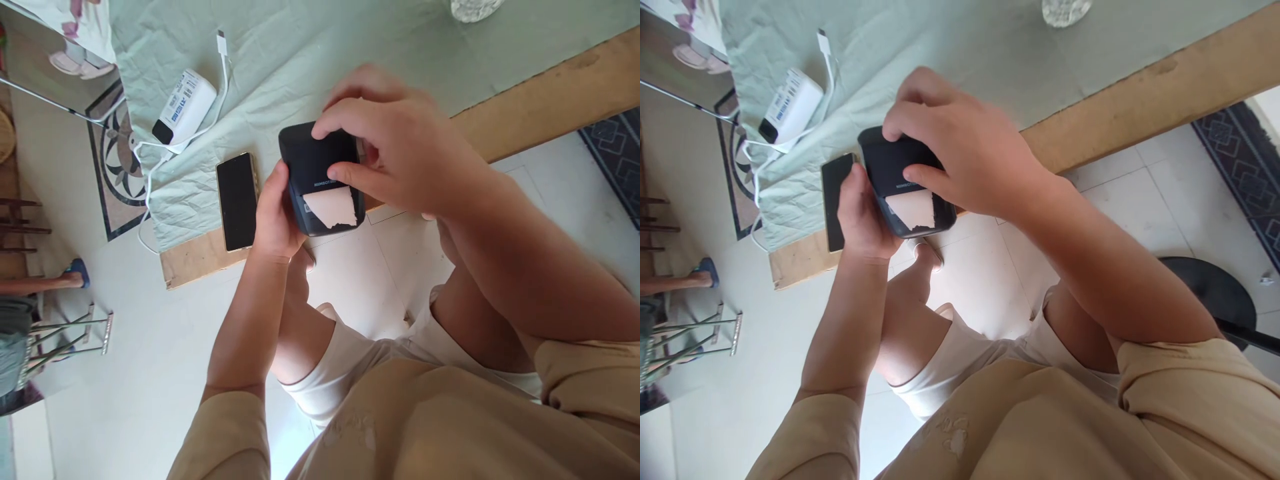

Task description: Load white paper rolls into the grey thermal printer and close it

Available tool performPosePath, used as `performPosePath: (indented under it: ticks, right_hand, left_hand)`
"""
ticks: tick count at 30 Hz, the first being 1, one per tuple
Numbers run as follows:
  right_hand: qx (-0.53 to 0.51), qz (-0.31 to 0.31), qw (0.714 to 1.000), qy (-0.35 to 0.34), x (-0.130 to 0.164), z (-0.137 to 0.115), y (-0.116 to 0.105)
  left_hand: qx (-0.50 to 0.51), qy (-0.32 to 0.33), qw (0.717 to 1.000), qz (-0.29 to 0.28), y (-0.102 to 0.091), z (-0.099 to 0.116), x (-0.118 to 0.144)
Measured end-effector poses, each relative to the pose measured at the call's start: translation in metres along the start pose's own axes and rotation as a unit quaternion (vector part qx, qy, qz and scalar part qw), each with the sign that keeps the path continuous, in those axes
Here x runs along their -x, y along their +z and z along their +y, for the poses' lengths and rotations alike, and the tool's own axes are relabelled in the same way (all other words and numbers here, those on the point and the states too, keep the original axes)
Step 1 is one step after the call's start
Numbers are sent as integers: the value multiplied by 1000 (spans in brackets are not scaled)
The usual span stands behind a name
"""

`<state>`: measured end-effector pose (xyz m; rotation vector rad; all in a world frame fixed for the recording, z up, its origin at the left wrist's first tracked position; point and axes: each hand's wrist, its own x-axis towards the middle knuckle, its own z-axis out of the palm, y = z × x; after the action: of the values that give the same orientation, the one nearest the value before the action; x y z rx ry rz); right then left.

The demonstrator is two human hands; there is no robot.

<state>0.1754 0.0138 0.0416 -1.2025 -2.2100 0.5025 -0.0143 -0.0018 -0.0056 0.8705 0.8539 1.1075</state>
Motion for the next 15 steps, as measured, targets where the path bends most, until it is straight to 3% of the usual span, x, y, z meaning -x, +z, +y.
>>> performPosePath:
  ticks: [4, 11, 15]
  right_hand:
    - [11, 5, 1000, -19, 3, 10, -3]
    - [-34, -42, 997, -47, 6, 13, 0]
    - [-15, -20, 999, -38, 4, 9, -3]
  left_hand:
    - [19, -25, 999, 35, 0, 1, -3]
    - [-32, 29, 997, 58, -4, -3, -3]
    - [3, -18, 1000, 21, 0, 2, -3]
